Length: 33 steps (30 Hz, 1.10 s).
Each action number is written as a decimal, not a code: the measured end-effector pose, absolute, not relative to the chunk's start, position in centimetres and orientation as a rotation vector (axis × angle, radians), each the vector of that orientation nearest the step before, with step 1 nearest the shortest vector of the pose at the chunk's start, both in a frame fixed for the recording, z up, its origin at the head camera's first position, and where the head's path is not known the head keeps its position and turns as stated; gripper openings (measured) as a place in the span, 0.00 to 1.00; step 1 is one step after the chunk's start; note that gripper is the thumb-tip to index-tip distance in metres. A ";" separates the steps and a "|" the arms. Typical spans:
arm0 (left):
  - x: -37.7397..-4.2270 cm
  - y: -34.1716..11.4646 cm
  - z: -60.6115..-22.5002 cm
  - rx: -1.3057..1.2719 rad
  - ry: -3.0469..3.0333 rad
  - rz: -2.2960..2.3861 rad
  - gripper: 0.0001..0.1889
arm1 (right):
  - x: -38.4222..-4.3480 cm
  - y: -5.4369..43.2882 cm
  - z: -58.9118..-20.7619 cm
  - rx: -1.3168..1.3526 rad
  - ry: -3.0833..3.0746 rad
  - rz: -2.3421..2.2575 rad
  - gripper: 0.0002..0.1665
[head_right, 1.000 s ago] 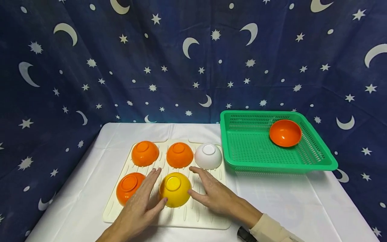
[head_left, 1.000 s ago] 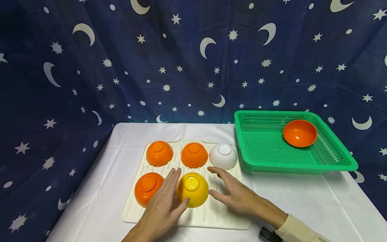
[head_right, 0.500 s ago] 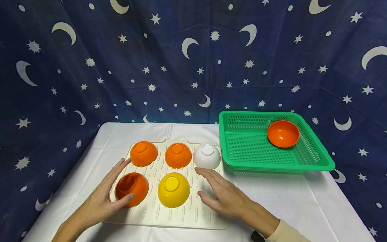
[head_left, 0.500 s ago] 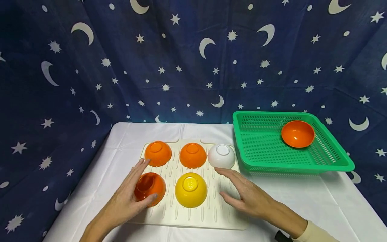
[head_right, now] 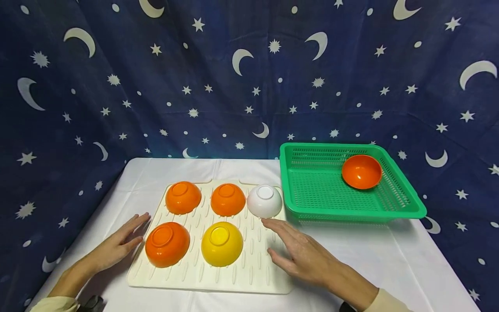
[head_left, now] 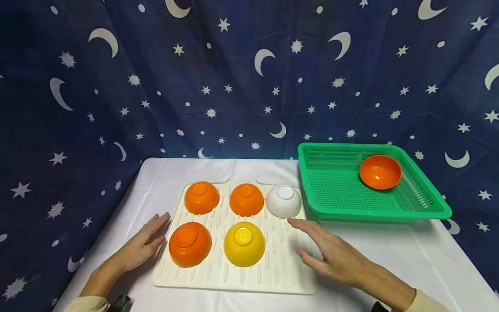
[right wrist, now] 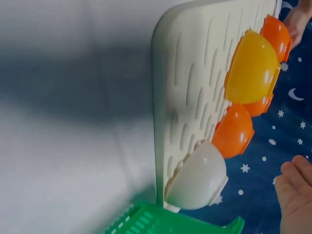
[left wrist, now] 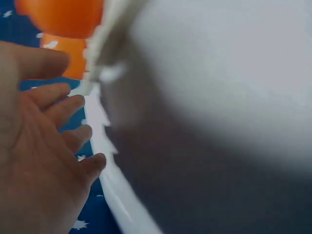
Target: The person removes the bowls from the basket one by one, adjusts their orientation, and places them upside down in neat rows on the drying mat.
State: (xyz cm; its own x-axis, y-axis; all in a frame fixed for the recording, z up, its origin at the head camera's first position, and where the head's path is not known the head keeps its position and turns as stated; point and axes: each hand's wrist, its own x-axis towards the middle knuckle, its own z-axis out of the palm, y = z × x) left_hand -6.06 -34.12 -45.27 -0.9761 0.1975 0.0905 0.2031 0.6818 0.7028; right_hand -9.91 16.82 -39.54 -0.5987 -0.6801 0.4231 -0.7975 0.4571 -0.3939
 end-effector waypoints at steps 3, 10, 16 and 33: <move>-6.3 -34.2 -46.3 -0.410 -2.895 -1.081 0.31 | -10.3 17.5 -38.9 1.245 -2.527 0.815 0.44; -6.2 -34.0 -46.4 -0.445 -2.874 -0.991 0.28 | -13.0 20.3 -37.3 1.204 -2.535 0.647 0.43; -6.0 -34.0 -46.5 -0.432 -2.878 -1.000 0.28 | -15.7 23.0 -35.7 1.133 -2.531 0.472 0.46; -6.2 -34.0 -46.5 -0.426 -2.862 -1.025 0.29 | -20.7 29.1 -34.1 1.077 -2.634 0.438 0.52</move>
State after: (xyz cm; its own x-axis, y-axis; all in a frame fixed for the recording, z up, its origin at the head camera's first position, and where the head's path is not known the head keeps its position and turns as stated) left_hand -6.17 -34.00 -46.55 -0.9589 0.2344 0.1600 0.2827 0.7389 0.6116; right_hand -20.73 29.15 -34.06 -0.6909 -0.6331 0.3491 -0.7120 0.6796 -0.1765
